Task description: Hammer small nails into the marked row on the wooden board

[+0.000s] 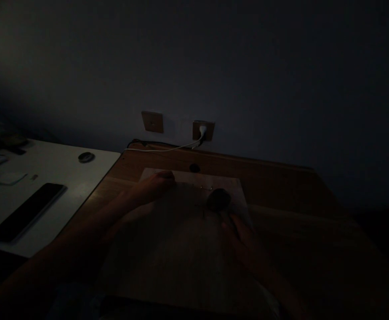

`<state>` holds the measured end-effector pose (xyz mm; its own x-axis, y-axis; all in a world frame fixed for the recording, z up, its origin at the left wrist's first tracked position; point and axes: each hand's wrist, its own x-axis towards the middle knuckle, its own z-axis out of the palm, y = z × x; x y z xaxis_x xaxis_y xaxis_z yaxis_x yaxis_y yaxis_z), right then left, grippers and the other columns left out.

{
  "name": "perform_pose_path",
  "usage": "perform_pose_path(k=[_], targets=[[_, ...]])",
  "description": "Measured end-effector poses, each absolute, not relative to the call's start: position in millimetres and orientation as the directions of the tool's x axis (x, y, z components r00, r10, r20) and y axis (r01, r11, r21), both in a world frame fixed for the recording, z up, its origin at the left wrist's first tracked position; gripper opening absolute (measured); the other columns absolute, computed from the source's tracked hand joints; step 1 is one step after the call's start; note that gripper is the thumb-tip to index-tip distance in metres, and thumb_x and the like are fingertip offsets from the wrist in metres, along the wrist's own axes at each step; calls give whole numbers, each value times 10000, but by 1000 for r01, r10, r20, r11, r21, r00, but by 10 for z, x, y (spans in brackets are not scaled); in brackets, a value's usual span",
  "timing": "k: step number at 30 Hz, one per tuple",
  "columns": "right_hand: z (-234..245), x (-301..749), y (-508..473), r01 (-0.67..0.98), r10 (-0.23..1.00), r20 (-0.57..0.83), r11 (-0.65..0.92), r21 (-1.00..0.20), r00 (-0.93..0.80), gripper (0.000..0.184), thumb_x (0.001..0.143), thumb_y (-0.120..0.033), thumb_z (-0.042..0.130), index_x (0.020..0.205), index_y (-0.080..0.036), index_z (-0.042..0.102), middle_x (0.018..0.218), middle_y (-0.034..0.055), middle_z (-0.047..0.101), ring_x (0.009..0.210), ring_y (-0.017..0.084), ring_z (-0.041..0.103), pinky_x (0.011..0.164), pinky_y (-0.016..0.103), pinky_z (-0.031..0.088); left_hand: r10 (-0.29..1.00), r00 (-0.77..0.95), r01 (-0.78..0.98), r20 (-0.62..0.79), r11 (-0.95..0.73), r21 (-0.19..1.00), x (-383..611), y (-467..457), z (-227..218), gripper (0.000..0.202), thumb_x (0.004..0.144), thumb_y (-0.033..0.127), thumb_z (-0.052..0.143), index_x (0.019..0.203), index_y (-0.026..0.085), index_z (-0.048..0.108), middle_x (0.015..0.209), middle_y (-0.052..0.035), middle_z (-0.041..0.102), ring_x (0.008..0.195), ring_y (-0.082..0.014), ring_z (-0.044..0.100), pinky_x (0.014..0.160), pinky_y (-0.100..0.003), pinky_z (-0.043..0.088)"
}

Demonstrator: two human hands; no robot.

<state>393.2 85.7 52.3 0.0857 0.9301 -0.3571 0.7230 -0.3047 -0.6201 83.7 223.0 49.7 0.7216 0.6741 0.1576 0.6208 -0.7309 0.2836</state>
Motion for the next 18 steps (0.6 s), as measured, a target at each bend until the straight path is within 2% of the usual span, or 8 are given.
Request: perform_pose_path(k=[4, 6, 8, 12, 15, 18], targets=[[458, 3944, 853, 689, 915, -368, -375, -620, 167, 860, 826, -746, 412, 1444, -158, 527, 1518, 187, 543, 1378, 372, 528, 1154, 529, 391, 679, 718, 637, 150, -729, 250, 838, 2202, 513, 268, 945, 37, 469, 886, 125, 715, 995, -95, 660, 829, -158, 648, 740, -240, 488], [424, 3951, 852, 685, 923, -348, -360, -633, 163, 864, 823, -750, 414, 1432, -150, 539, 1495, 193, 564, 1372, 374, 532, 1152, 530, 392, 692, 705, 645, 152, -716, 268, 854, 2210, 506, 271, 950, 52, 468, 890, 131, 720, 999, -96, 668, 843, -166, 658, 751, -247, 494], [422, 3949, 858, 684, 939, -311, -324, -653, 147, 816, 821, -755, 430, 1379, -181, 592, 1427, 180, 626, 1325, 377, 575, 1120, 531, 425, 712, 680, 641, 175, -693, 329, 882, 2234, 486, 260, 951, 65, 480, 975, 138, 728, 1042, -102, 689, 883, -177, 677, 780, -254, 504], [496, 3903, 881, 661, 943, -305, -312, -682, 130, 750, 802, -750, 468, 1275, -204, 669, 1296, 164, 711, 1202, 384, 654, 1022, 525, 502, 790, 564, 602, 241, -593, 535, 944, 2291, 387, 337, 927, 75, 528, 1218, 158, 675, 1074, -84, 743, 914, -174, 706, 818, -254, 521], [558, 3830, 905, 647, 947, -302, -297, -702, 108, 705, 821, -723, 481, 1257, -207, 683, 1266, 154, 725, 1151, 367, 678, 975, 495, 527, 835, 484, 573, 263, -529, 625, 957, 2310, 266, 260, 890, 100, 588, 1112, 168, 704, 972, -48, 756, 851, -158, 710, 771, -232, 525], [615, 3728, 961, 664, 957, -276, -265, -699, 92, 680, 847, -708, 475, 1264, -209, 676, 1143, 138, 755, 1040, 343, 709, 893, 472, 550, 839, 447, 550, 310, -531, 645, 941, 2314, 176, 191, 855, 104, 616, 1006, 168, 715, 945, -42, 731, 816, -149, 695, 737, -226, 522]])
